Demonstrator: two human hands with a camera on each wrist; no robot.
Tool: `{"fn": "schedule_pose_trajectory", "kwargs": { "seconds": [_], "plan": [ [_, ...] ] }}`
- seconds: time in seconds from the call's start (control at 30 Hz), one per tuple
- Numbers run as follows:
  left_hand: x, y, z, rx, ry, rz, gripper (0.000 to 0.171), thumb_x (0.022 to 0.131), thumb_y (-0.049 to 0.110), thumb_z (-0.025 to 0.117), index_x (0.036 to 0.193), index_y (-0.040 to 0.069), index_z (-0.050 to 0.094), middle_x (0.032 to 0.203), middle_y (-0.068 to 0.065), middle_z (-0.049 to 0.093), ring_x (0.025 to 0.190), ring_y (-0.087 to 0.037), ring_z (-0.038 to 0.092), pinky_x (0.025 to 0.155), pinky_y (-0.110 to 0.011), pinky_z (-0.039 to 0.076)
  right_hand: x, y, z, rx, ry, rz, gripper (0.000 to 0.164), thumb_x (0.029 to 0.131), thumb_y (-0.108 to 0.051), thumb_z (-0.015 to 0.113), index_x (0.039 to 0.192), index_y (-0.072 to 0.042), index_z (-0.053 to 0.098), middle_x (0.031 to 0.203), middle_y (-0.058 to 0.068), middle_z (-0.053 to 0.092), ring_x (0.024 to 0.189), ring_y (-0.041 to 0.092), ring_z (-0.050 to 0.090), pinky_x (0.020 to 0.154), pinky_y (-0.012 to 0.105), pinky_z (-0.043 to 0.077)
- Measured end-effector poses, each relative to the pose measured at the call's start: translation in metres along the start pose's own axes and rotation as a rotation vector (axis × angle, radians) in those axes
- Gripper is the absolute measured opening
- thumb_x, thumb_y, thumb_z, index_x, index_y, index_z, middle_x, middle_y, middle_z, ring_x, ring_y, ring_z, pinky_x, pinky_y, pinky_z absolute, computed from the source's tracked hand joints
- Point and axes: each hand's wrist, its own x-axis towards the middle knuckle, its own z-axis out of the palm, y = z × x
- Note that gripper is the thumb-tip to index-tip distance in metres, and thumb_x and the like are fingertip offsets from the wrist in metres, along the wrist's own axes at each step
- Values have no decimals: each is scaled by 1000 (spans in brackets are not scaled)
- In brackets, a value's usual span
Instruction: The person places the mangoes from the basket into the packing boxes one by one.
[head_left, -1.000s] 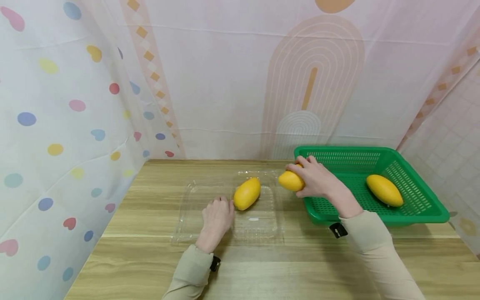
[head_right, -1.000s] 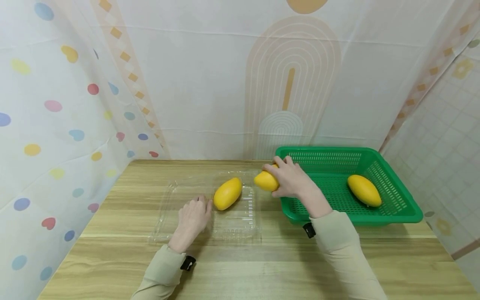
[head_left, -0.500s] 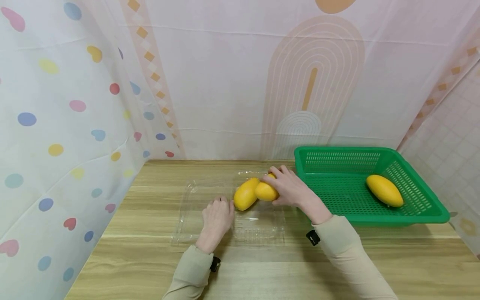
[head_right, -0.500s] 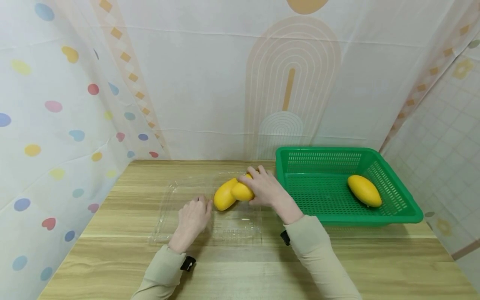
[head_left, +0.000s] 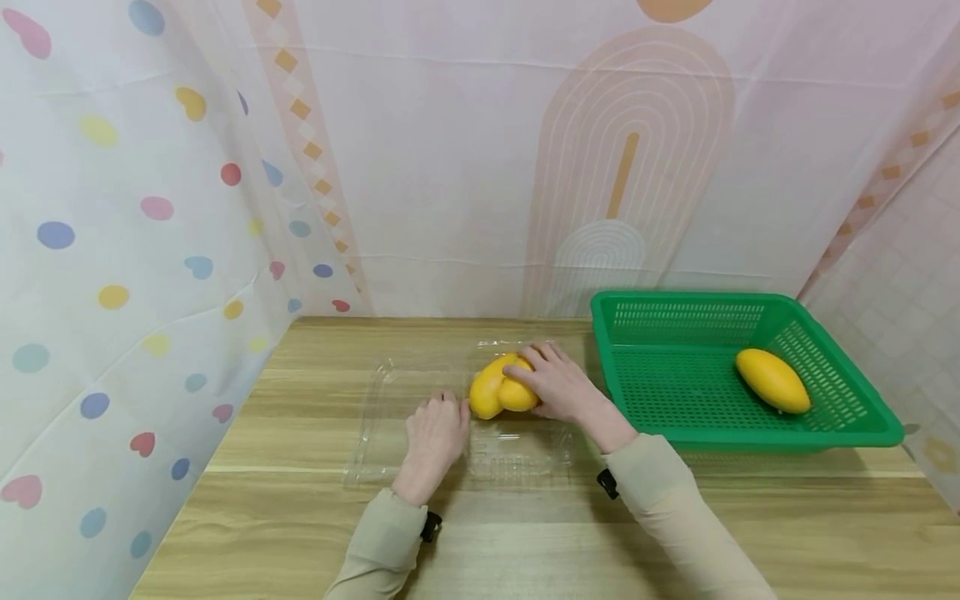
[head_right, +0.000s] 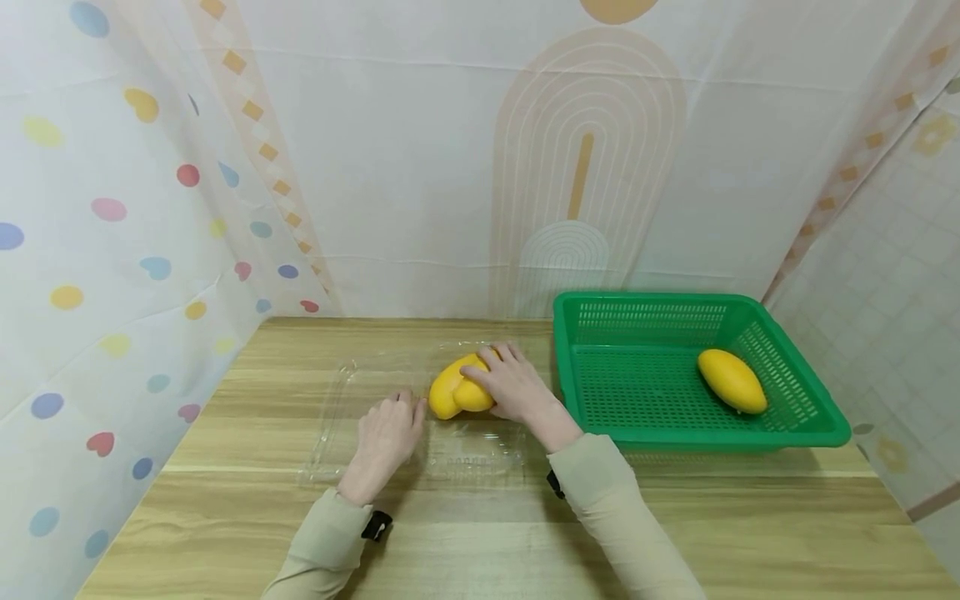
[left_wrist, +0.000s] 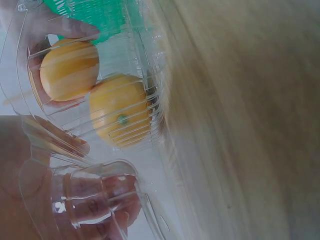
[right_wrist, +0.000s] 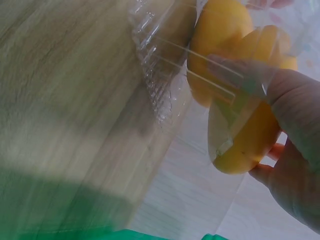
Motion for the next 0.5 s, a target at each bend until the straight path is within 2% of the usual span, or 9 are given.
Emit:
{"fn": "schedule_pose_trajectory", "kwargs": {
  "seconds": [0.27, 0.5],
  "plan": [
    [0, 0, 0, 4, 18, 14, 33, 96, 28, 52, 81, 0, 59, 71, -14, 59, 60, -27, 56, 47, -37, 45, 2, -2, -1, -46, -34, 32, 73, 62, -22, 89, 125, -20, 53, 133, 13, 49, 128, 38, 44, 106, 54, 39],
    [0, 0, 0, 3, 1, -1, 33, 96, 28, 51, 84, -1, 60, 75, -16, 62, 65, -29, 59, 51, -40, 47, 2, -4, 1, -59, -70, 16, 74, 57, -21, 90, 121, -19, 53, 137, 16, 47, 130, 37, 42, 110, 53, 35]
  ]
}}
